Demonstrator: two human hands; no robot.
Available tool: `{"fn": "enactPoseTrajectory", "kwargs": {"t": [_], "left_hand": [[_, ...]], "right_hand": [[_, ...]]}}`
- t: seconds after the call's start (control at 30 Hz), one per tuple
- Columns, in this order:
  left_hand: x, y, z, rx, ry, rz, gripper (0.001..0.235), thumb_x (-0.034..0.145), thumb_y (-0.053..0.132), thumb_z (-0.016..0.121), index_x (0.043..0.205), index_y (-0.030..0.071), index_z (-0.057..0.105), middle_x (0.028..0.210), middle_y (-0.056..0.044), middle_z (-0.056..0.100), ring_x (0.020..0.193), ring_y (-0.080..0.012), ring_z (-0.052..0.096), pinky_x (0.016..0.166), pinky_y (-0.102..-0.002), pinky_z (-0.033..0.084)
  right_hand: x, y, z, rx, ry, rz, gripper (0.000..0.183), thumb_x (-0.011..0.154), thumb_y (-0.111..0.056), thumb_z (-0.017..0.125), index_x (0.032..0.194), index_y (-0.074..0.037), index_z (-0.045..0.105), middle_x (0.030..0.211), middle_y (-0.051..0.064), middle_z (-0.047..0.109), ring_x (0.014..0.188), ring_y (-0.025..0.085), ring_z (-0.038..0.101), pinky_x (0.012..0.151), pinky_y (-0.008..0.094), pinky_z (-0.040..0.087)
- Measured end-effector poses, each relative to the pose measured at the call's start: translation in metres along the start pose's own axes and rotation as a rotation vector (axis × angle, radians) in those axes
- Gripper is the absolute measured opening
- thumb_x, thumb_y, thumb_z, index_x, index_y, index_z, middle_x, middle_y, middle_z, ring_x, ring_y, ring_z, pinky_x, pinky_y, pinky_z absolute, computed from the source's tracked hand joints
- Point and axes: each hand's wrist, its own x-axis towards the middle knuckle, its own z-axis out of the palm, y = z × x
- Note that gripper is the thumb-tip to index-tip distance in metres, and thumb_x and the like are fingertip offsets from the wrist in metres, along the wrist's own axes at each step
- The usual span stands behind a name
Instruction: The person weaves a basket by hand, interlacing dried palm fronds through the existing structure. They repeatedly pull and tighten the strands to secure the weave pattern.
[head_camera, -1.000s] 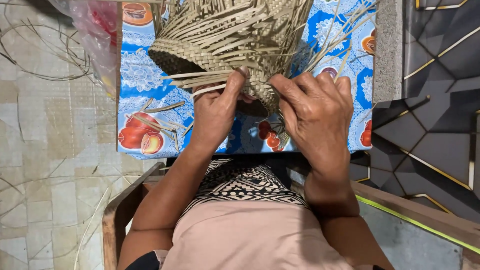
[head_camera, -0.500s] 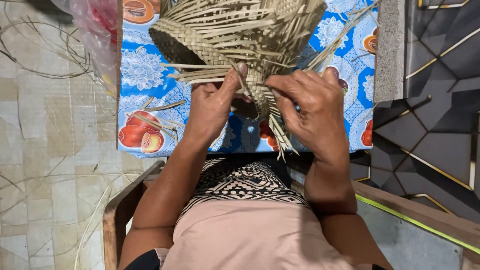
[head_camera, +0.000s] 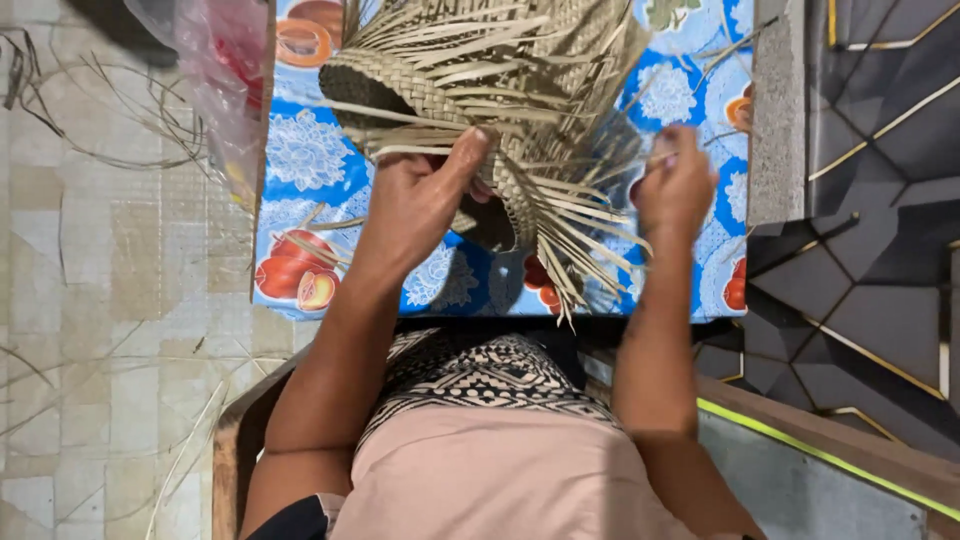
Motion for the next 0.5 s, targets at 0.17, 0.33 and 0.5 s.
{"fn": "enactPoseTrajectory", "kwargs": {"t": [0.17, 0.33, 0.5], "left_hand": [[0.012, 0.008, -0.009, 0.003, -0.019, 0.011, 0.048, 0.102, 0.036, 0.061, 0.071, 0.004, 0.077, 0.064, -0.011, 0.073, 0.063, -0.0145, 0.074, 0.08, -0.03, 0.06], [0.018, 0.022, -0.009, 0.113, -0.048, -0.098, 0.054, 0.094, 0.051, 0.054, 0.073, 0.007, 0.078, 0.067, -0.007, 0.075, 0.061, -0.0124, 0.072, 0.074, -0.031, 0.057], [0.023, 0.019, 0.008, 0.139, -0.125, -0.025, 0.051, 0.096, 0.057, 0.048, 0.092, 0.013, 0.074, 0.072, -0.003, 0.074, 0.064, -0.0133, 0.072, 0.063, -0.03, 0.06]], "right_hand": [[-0.006, -0.014, 0.006, 0.171, 0.019, 0.252, 0.019, 0.105, -0.018, 0.047, 0.108, -0.011, 0.065, 0.088, 0.011, 0.061, 0.082, 0.034, 0.057, 0.076, 0.046, 0.048], [-0.005, -0.048, -0.051, 0.364, 0.27, 0.152, 0.024, 0.103, -0.019, 0.045, 0.106, -0.012, 0.068, 0.09, 0.004, 0.057, 0.075, 0.019, 0.054, 0.071, 0.031, 0.047], [-0.047, -0.153, -0.109, 0.46, 0.261, -0.583, 0.02, 0.087, 0.019, 0.043, 0.095, 0.003, 0.051, 0.095, 0.017, 0.049, 0.093, 0.033, 0.051, 0.089, 0.042, 0.046]]}}
